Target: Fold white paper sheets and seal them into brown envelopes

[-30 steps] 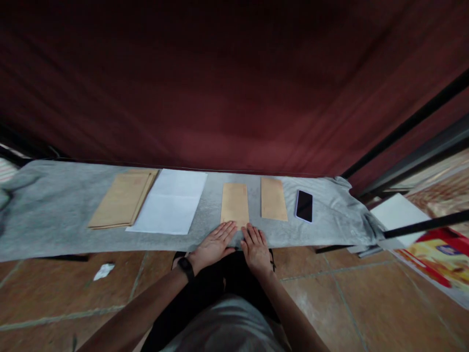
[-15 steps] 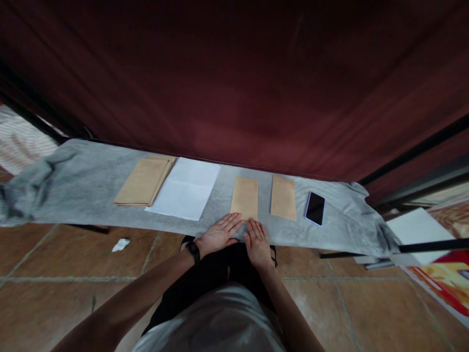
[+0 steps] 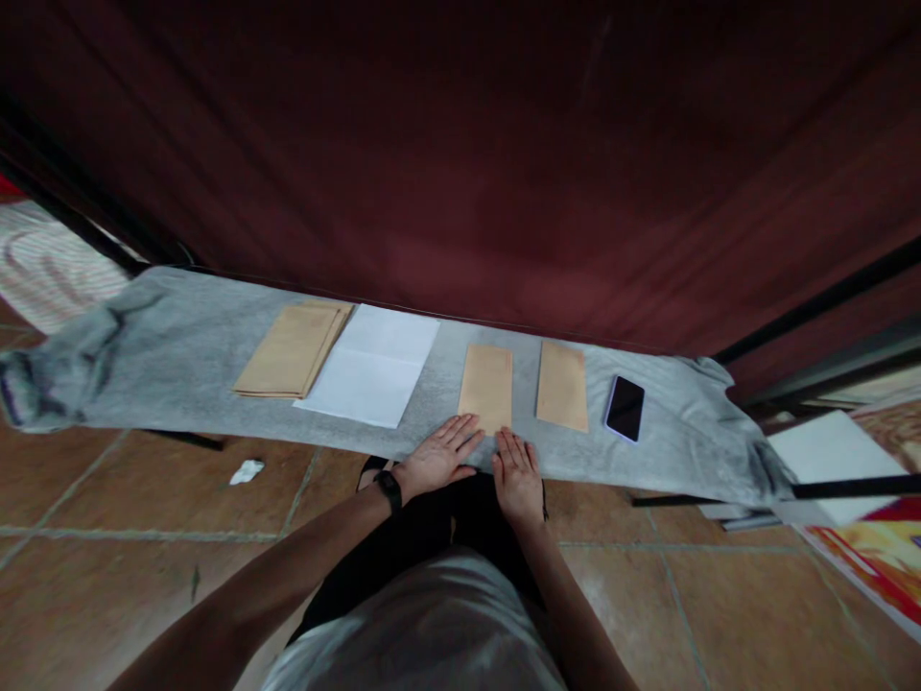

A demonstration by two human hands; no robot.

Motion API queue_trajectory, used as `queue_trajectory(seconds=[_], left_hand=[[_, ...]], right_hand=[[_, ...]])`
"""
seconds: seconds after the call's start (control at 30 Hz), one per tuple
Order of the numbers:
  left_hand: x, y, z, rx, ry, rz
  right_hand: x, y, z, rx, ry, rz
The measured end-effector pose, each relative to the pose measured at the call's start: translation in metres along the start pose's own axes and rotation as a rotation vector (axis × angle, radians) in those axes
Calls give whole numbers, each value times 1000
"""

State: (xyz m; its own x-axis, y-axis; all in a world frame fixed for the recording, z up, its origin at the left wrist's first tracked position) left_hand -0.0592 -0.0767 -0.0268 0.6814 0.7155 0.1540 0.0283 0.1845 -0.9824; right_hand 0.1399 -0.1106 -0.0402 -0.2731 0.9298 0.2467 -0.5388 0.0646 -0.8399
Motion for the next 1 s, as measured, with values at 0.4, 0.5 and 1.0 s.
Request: queue_trajectory(seconds=[0.4, 0.5, 1.0], left_hand=[[24, -2, -11, -24, -113, 15], [37, 1, -12, -18, -144, 59], [129, 26, 21, 63, -250, 161]], right_hand=[[4, -12, 6, 38, 97, 13], [9, -15, 10, 46, 118, 9], [18, -17, 17, 58, 140, -81]])
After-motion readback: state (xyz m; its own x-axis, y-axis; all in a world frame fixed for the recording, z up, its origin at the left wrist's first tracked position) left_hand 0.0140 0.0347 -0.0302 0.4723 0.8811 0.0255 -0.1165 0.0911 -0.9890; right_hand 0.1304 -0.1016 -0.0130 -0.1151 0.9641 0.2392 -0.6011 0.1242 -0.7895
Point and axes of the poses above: each hand's wrist, its own x-axis towards the middle knuckle, its own y-axis out of the palm, z = x × y, the point moved 2 cm from there along x, towards the middle knuckle, and after that the axes turned 15 degrees about x, right-handed, at the moved point
